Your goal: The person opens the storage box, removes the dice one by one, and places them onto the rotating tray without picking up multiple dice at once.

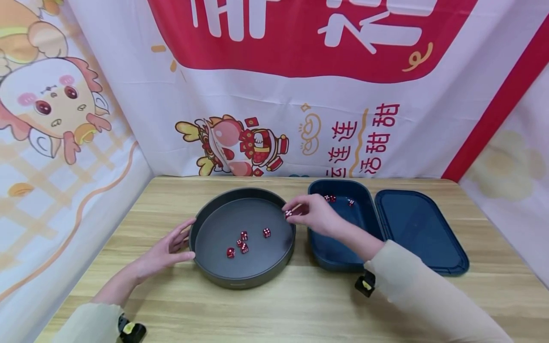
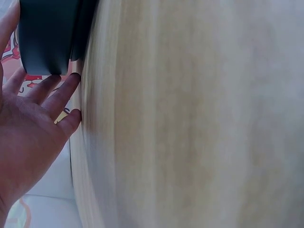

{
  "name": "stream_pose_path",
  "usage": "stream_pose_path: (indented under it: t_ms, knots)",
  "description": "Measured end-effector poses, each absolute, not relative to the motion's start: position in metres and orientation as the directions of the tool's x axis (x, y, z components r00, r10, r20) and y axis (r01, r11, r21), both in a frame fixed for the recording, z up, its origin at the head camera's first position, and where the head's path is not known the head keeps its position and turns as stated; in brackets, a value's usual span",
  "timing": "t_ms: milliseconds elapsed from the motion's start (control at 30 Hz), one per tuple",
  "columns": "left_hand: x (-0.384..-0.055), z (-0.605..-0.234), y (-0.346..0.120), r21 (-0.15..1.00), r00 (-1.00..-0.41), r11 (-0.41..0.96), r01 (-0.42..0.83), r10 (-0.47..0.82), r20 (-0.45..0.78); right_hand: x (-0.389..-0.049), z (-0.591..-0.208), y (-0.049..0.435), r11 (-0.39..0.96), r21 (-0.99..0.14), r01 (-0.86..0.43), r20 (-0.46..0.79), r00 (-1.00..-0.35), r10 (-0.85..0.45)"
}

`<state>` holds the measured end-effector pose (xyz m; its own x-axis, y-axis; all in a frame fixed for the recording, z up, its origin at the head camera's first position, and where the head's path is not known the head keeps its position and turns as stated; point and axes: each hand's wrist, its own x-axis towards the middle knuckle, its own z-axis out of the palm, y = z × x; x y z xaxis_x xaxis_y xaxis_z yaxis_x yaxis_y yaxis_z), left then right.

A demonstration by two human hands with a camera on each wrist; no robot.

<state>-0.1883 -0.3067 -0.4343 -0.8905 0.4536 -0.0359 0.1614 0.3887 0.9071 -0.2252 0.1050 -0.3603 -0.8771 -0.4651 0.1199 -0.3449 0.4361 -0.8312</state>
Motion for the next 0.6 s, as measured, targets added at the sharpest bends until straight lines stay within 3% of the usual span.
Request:
stream_pose_path:
  t_ms: [267,600]
  knots:
    - [-0.19,-0.434,-0.306,0.903,-0.9,0.408,0.136,0.432,-0.06,-0.215,-0.378,0.06,0.511,-0.775,-0.372,0.021,-0.823,-0.567]
    - [-0.19,-0.435,-0.307,0.907,-0.897,0.4,0.131,0.437,-0.063,-0.22,-0.397,0.023,0.584,-0.733,-0.348,-0.042,-0.834,-0.549]
